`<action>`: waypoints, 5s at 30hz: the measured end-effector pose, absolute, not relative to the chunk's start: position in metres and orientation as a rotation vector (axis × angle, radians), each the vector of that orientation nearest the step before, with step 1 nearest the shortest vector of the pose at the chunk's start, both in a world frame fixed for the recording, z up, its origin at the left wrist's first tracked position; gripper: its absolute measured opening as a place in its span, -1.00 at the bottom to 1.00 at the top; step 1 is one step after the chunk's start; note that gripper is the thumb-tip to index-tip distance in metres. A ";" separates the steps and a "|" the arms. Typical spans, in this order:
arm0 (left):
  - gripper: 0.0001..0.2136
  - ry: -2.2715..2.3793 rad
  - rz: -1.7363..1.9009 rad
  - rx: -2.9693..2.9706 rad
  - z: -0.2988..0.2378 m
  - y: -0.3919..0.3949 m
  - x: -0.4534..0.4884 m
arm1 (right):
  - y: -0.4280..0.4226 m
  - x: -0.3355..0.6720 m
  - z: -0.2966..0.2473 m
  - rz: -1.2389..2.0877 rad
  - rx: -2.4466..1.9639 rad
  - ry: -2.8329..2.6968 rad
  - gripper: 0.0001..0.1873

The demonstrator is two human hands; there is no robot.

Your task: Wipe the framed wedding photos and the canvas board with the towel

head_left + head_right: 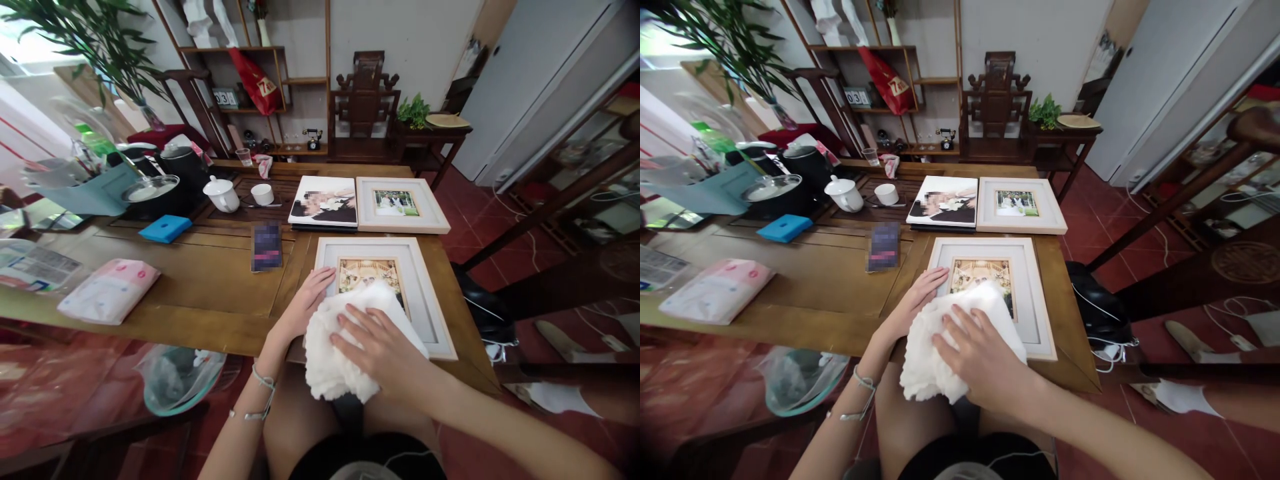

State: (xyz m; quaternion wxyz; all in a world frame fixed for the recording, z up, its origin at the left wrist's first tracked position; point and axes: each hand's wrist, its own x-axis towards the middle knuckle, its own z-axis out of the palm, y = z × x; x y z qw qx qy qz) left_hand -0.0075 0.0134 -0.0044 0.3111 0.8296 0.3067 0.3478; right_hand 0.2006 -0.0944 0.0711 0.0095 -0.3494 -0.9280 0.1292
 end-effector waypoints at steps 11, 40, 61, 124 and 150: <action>-0.57 0.835 0.920 2.194 -0.006 0.013 -0.007 | -0.102 0.306 0.094 0.225 -1.497 -2.716 -0.05; -0.58 0.852 0.912 2.186 -0.006 0.012 -0.007 | -0.050 0.212 0.073 -0.182 -1.741 -2.722 -0.30; -0.59 0.913 0.855 2.258 0.001 0.011 -0.005 | 0.009 0.272 0.089 -0.232 -1.833 -2.466 -0.44; -0.59 0.876 0.884 2.220 -0.007 0.012 -0.005 | -0.039 0.277 0.085 0.096 -1.429 -2.808 -0.23; -0.59 0.878 0.889 2.208 -0.005 0.011 -0.005 | -0.075 0.266 0.075 0.144 -1.358 -2.729 -0.25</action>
